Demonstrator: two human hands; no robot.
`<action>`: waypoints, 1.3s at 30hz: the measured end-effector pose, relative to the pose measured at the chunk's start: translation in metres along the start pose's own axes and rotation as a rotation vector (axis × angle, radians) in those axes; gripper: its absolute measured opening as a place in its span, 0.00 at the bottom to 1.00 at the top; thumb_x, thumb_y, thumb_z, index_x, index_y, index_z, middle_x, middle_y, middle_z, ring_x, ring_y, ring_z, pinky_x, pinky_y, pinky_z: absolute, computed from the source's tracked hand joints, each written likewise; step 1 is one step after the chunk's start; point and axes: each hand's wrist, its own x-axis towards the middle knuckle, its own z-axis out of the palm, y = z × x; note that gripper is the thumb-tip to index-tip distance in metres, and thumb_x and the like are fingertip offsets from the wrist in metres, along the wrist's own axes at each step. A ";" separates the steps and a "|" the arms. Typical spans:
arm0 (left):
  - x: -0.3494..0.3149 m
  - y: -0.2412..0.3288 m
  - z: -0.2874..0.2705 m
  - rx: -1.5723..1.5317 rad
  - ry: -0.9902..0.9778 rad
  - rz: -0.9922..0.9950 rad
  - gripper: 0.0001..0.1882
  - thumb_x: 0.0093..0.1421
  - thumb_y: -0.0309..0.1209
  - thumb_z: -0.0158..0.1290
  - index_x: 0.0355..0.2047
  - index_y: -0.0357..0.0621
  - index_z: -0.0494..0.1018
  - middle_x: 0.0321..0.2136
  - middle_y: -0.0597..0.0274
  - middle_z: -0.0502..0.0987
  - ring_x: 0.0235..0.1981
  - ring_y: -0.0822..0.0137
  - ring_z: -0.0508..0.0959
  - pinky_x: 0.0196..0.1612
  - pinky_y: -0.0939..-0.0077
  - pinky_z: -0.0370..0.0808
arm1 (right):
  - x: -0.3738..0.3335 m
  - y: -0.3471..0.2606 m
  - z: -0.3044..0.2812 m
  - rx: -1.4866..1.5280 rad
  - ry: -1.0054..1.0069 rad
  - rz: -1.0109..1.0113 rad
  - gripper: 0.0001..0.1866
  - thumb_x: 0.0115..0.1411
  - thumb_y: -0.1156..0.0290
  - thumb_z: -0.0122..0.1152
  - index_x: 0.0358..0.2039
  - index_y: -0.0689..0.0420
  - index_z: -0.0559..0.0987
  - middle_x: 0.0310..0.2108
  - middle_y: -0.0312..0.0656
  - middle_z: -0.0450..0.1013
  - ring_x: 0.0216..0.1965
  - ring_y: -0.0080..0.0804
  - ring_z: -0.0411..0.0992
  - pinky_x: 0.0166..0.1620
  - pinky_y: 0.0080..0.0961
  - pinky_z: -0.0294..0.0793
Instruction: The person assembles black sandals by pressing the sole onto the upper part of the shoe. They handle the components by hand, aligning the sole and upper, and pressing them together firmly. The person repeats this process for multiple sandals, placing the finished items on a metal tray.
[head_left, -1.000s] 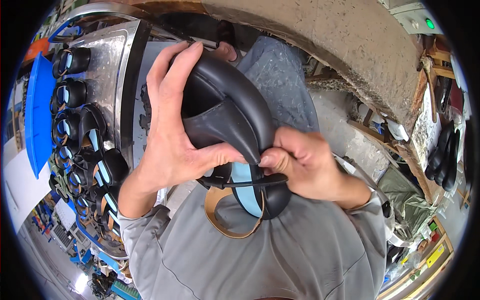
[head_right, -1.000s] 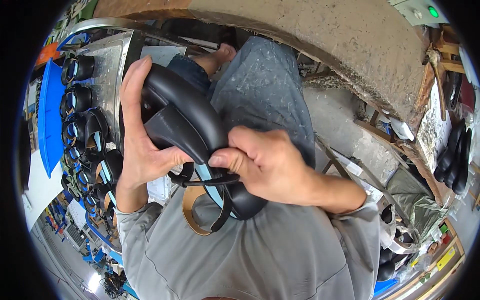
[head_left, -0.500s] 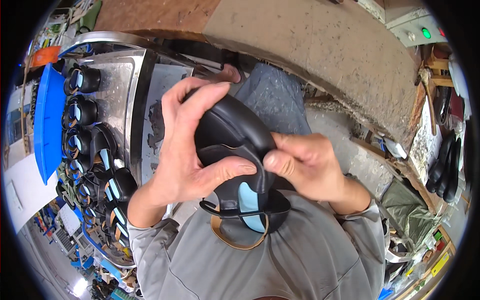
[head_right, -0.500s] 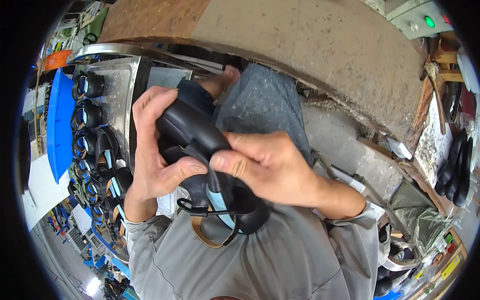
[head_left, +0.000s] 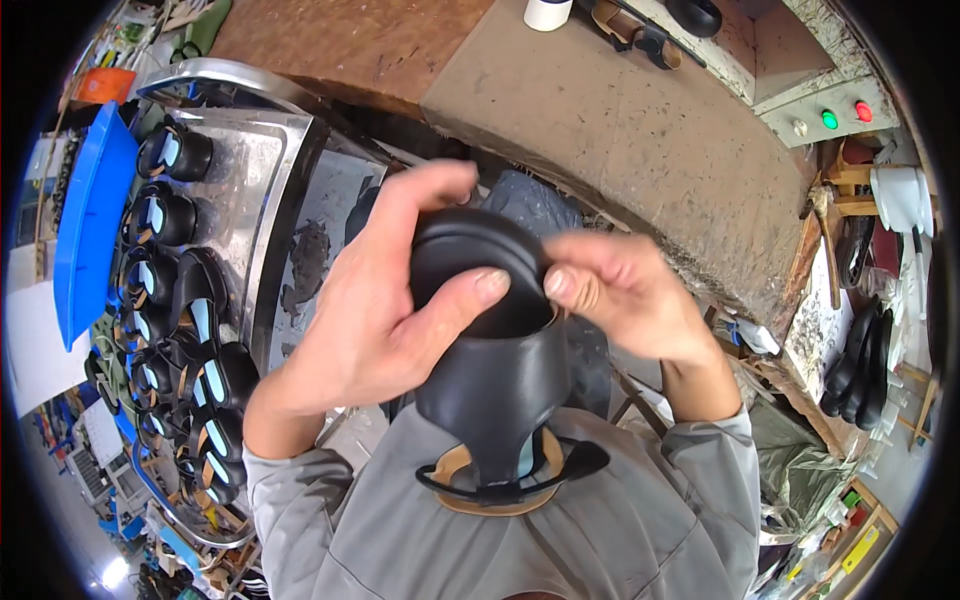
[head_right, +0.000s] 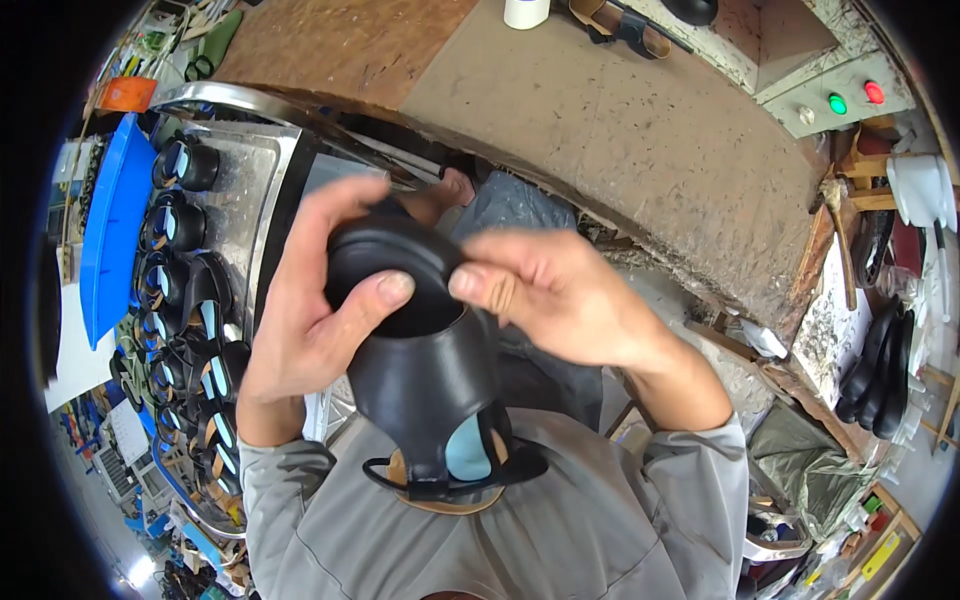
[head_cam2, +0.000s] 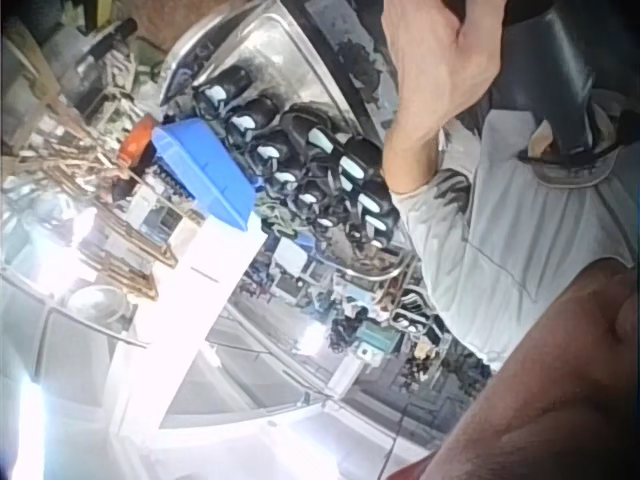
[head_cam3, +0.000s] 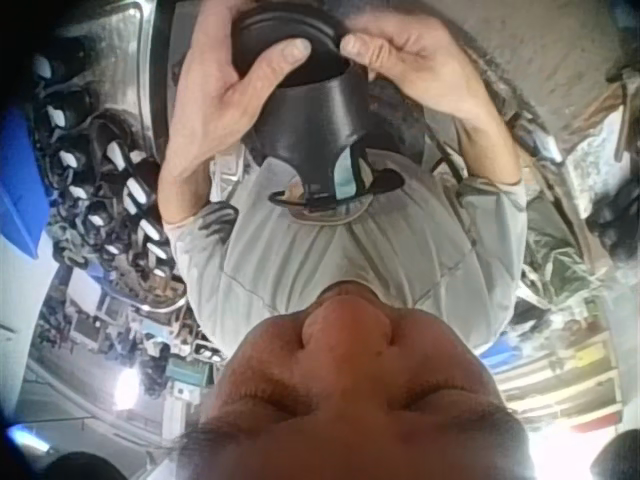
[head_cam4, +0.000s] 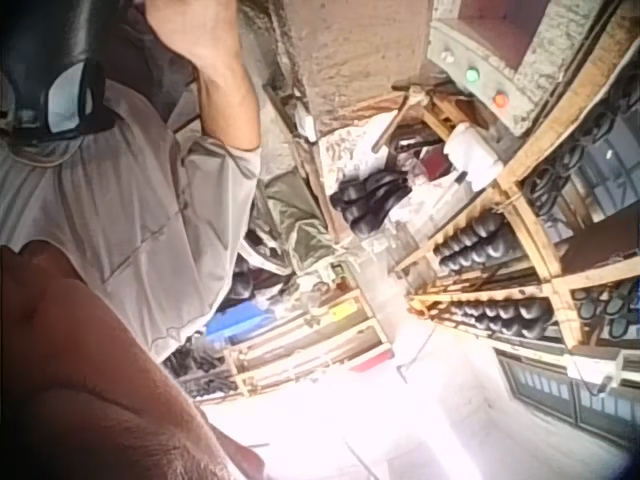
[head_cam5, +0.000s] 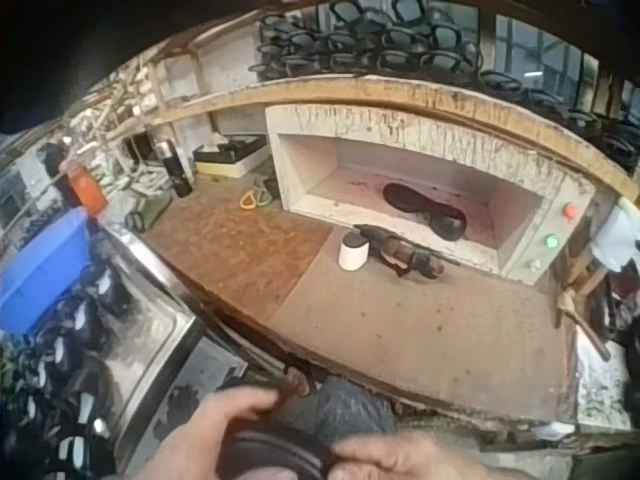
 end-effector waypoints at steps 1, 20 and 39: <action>0.004 0.001 0.004 -0.054 -0.002 0.004 0.31 0.57 0.32 0.58 0.56 0.35 0.58 0.42 0.52 0.71 0.42 0.60 0.74 0.47 0.71 0.70 | 0.002 -0.006 0.000 0.063 0.015 -0.074 0.15 0.61 0.66 0.58 0.45 0.61 0.72 0.33 0.36 0.71 0.35 0.20 0.67 0.38 0.21 0.69; -0.053 -0.028 0.042 -1.069 -0.193 0.016 0.43 0.60 0.60 0.41 0.63 0.36 0.49 0.58 0.51 0.61 0.58 0.63 0.65 0.58 0.68 0.65 | 0.005 -0.039 0.043 -0.251 0.039 -0.366 0.30 0.48 0.70 0.72 0.52 0.55 0.70 0.42 0.40 0.74 0.44 0.30 0.73 0.47 0.27 0.72; -0.105 0.000 0.085 -1.094 -0.268 0.047 0.34 0.64 0.54 0.35 0.60 0.38 0.55 0.54 0.52 0.65 0.54 0.62 0.70 0.55 0.67 0.69 | -0.069 -0.027 0.073 -0.323 0.180 -0.598 0.23 0.56 0.69 0.63 0.51 0.61 0.73 0.46 0.45 0.71 0.48 0.36 0.69 0.52 0.31 0.67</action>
